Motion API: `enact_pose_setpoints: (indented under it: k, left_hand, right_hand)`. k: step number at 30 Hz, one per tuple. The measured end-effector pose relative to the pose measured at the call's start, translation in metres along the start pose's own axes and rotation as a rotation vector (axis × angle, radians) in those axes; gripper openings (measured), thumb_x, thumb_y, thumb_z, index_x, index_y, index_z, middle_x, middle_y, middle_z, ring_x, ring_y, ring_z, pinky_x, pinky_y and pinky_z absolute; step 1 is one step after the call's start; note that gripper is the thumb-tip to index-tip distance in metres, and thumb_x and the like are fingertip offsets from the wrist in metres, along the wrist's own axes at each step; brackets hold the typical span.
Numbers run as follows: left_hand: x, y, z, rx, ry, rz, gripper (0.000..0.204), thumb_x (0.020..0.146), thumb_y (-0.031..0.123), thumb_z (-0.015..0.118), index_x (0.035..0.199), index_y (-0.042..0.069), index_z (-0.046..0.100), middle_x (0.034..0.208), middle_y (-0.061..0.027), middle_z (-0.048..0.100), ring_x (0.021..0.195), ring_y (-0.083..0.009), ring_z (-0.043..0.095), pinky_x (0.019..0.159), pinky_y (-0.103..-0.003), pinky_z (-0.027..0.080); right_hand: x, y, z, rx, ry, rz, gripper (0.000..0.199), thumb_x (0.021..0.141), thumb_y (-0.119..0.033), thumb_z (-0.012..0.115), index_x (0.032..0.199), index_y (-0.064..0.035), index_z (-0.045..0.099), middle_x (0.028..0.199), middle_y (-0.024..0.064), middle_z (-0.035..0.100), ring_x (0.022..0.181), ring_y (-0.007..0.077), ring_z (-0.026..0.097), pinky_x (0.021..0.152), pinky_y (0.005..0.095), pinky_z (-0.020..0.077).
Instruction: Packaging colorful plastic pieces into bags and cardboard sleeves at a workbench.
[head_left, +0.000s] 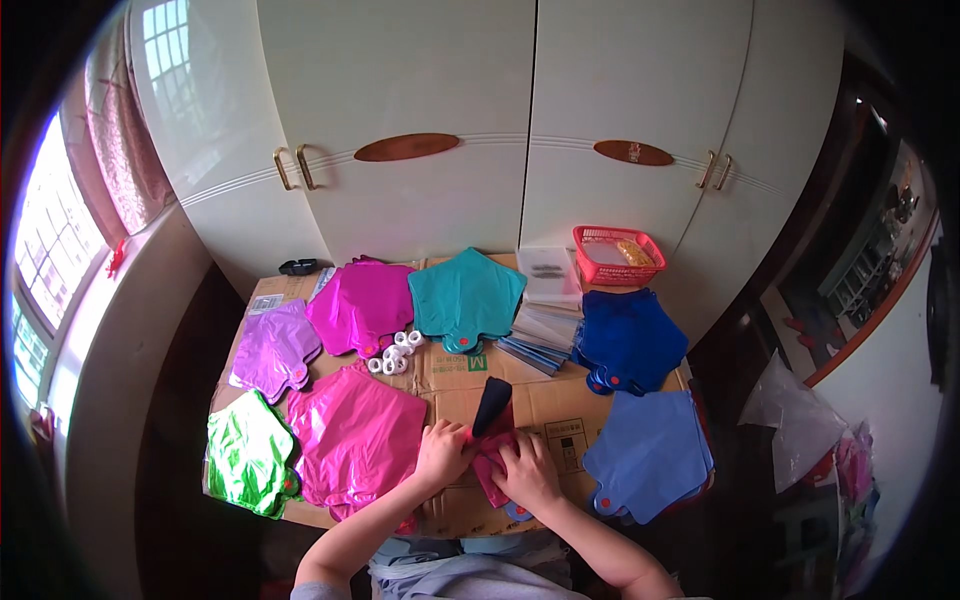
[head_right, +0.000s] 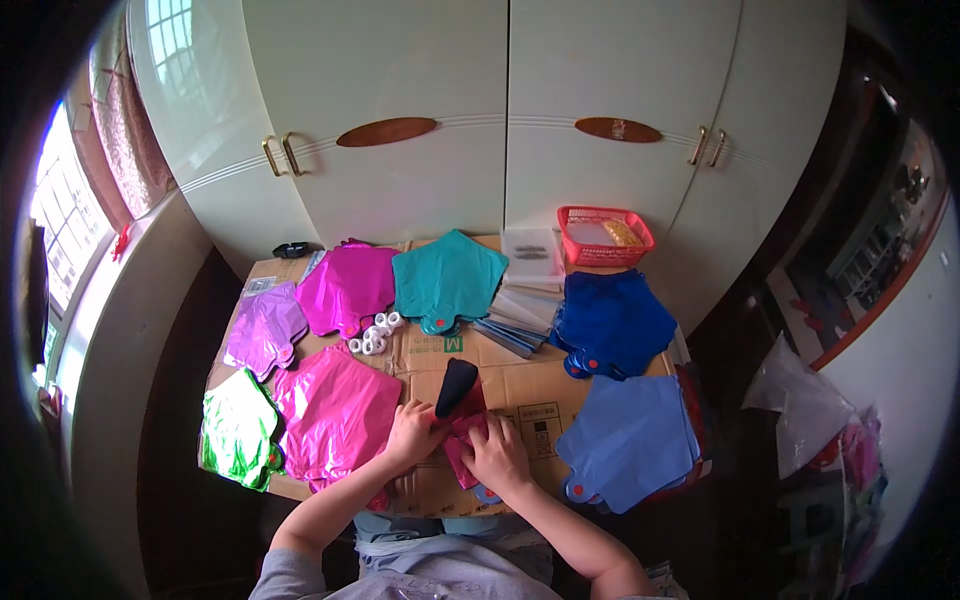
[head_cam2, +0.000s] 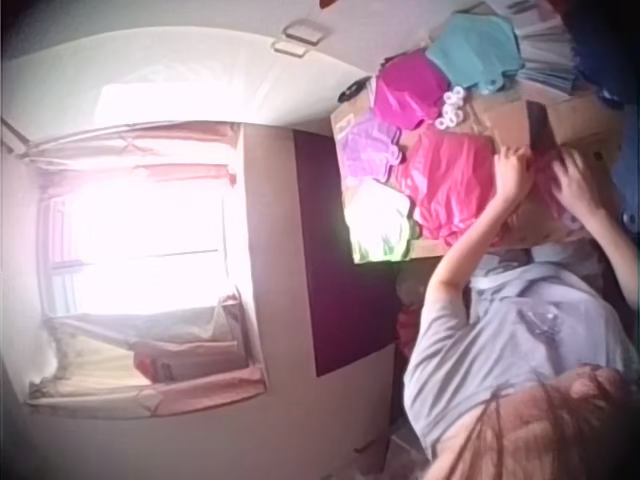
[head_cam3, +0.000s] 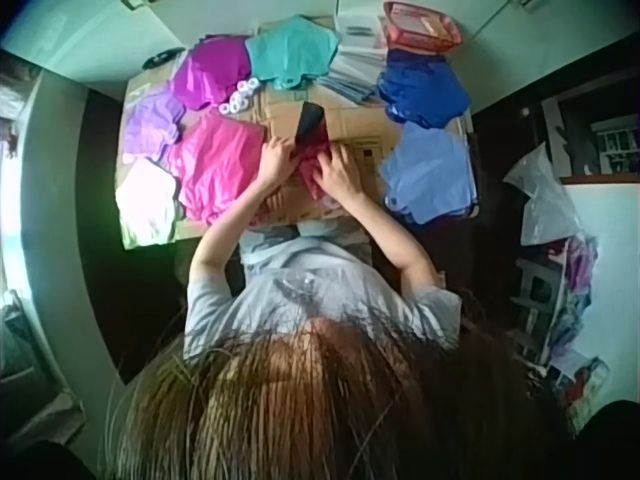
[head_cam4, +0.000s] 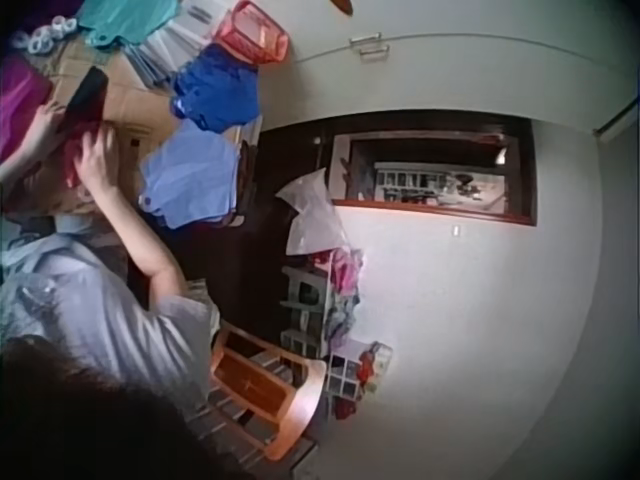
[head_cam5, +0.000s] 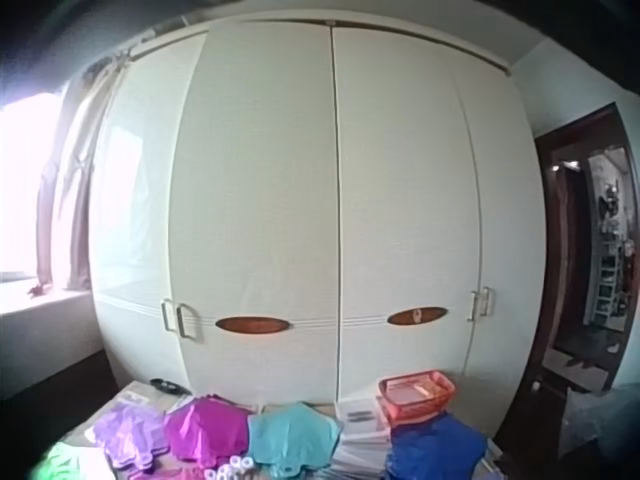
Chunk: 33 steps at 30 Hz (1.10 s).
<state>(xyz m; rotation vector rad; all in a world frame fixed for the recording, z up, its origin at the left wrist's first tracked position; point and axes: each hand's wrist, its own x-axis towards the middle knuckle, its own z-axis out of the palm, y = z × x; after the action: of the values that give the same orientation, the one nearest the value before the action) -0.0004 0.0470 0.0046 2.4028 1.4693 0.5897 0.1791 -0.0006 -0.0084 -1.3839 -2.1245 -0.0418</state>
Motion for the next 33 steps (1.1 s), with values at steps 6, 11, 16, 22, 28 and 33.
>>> enact_pose_setpoints:
  k: [6, 11, 16, 22, 28, 33]
  left_hand:
    - [-0.007, 0.002, 0.001, -0.02, 0.074, 0.197, 0.023, 0.068, 0.012, 0.067, 0.09, 0.01, 0.062, 0.086, -0.0047, 0.067, 0.09, -0.024, 0.06, 0.077, -0.036, 0.044]
    - [-0.01, 0.004, -0.003, -0.004, 0.078, 0.303, 0.035, 0.073, 0.012, 0.063, 0.108, 0.011, 0.066, 0.095, -0.0059, 0.069, 0.094, -0.0213, 0.064, 0.08, -0.034, 0.045]
    - [-0.015, -0.002, 0.001, 0.156, 0.081, 0.494, 0.043, 0.08, 0.014, 0.054, 0.122, 0.01, 0.061, 0.109, -0.0096, 0.068, 0.109, -0.0197, 0.062, 0.089, -0.033, 0.046]
    - [-0.024, 0.009, -0.006, 0.43, -0.013, 0.579, 0.048, 0.083, 0.015, 0.049, 0.128, -0.001, 0.052, 0.121, -0.0172, 0.061, 0.117, -0.025, 0.057, 0.1, -0.036, 0.041]
    - [-0.031, 0.013, 0.001, 0.531, -0.032, 0.582, 0.048, 0.084, 0.015, 0.048, 0.126, -0.006, 0.051, 0.122, -0.0195, 0.059, 0.12, -0.0267, 0.054, 0.106, -0.038, 0.037]
    - [-0.033, 0.017, 0.001, 0.539, -0.018, 0.552, 0.047, 0.084, 0.016, 0.048, 0.126, -0.006, 0.05, 0.122, -0.0188, 0.06, 0.12, -0.0274, 0.054, 0.106, -0.039, 0.037]
  right_hand:
    - [-0.002, 0.004, 0.004, 0.105, -0.004, 0.02, 0.033, 0.074, -0.022, 0.068, 0.1, -0.0053, 0.057, 0.095, 0.0187, 0.056, 0.091, 0.0346, 0.056, 0.081, 0.0444, 0.047]
    - [-0.004, 0.006, 0.003, 0.075, -0.005, -0.023, 0.031, 0.073, -0.02, 0.069, 0.099, -0.0054, 0.06, 0.093, 0.0161, 0.059, 0.088, 0.0351, 0.058, 0.078, 0.043, 0.0485]
    - [0.0, -0.001, -0.01, 0.585, -0.009, 0.167, 0.032, 0.073, -0.018, 0.071, 0.099, -0.0035, 0.06, 0.093, 0.0151, 0.064, 0.088, 0.0348, 0.062, 0.076, 0.0377, 0.0505]
    - [-0.014, 0.011, -0.012, 0.753, -0.089, 0.266, 0.051, 0.07, -0.02, 0.074, 0.115, -0.0033, 0.057, 0.109, 0.0172, 0.061, 0.102, 0.0337, 0.059, 0.087, 0.0374, 0.0474]
    - [-0.012, 0.06, -0.033, 0.49, -0.509, -0.17, 0.047, 0.085, -0.01, 0.057, 0.131, -0.0038, 0.05, 0.14, 0.0206, 0.043, 0.136, 0.0343, 0.033, 0.115, 0.0387, 0.0256]
    - [0.014, 0.079, -0.042, 0.361, -0.427, -0.103, 0.039, 0.084, -0.003, 0.054, 0.122, -0.0074, 0.06, 0.129, 0.0113, 0.057, 0.121, 0.0251, 0.053, 0.103, 0.0365, 0.0432]
